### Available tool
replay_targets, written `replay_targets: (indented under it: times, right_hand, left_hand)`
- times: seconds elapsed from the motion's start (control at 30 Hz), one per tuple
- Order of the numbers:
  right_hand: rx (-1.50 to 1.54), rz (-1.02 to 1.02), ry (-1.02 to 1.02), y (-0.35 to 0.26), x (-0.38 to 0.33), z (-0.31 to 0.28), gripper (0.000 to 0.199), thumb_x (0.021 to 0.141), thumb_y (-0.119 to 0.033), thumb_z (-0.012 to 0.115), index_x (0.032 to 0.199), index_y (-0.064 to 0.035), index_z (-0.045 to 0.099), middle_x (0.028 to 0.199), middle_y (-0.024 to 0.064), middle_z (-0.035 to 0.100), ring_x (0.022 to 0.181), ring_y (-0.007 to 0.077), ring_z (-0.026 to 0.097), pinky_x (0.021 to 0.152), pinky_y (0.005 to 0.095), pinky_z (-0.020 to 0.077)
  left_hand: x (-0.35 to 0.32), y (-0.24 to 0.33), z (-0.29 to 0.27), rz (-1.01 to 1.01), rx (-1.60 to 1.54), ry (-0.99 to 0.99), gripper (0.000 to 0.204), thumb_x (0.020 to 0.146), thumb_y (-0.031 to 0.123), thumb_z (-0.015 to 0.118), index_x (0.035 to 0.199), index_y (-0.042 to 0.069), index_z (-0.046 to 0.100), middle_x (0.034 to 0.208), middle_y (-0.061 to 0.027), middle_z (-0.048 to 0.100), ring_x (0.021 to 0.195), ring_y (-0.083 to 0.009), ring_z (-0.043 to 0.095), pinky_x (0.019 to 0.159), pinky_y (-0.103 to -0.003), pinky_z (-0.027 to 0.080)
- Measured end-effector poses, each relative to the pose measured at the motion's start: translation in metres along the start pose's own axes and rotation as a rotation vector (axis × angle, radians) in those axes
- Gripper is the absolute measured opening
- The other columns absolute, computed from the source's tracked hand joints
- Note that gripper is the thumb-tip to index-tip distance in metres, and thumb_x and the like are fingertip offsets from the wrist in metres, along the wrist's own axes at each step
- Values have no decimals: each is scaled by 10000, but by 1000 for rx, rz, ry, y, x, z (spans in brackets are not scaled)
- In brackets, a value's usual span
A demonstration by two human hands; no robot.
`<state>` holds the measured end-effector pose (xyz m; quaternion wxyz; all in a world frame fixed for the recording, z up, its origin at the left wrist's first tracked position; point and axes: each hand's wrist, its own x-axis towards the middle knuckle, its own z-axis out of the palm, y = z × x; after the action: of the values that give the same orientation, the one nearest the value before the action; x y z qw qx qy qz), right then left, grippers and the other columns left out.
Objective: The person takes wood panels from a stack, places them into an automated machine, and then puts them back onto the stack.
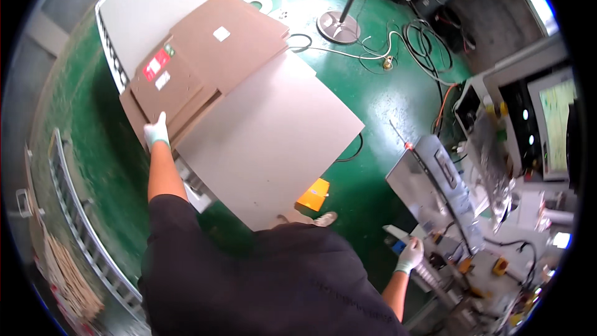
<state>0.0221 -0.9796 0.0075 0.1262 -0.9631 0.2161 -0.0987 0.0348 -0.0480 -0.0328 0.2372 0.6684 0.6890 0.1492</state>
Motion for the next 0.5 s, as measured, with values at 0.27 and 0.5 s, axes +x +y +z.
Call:
replay_targets:
  times: [0.27,0.5]
  right_hand:
    - [-60,76,-67,-31,1,-2,322,993,-316,576,924,-35,716,853,171,724,784,338,692,729,423,519]
    - [-66,63,-48,-38,2,-3,360,990,-414,586,963,-92,745,913,160,749,842,390,709,743,470,543]
  left_hand:
    - [-94,-18,-1,-105,-119,122,716,838,557,781,1252,0,603,1302,-203,662,1189,-392,647,1016,-496,502]
    - [-131,-70,14,-483,-1229,-491,361,942,279,784,1205,84,630,1133,-37,684,1042,-201,670,886,-331,563]
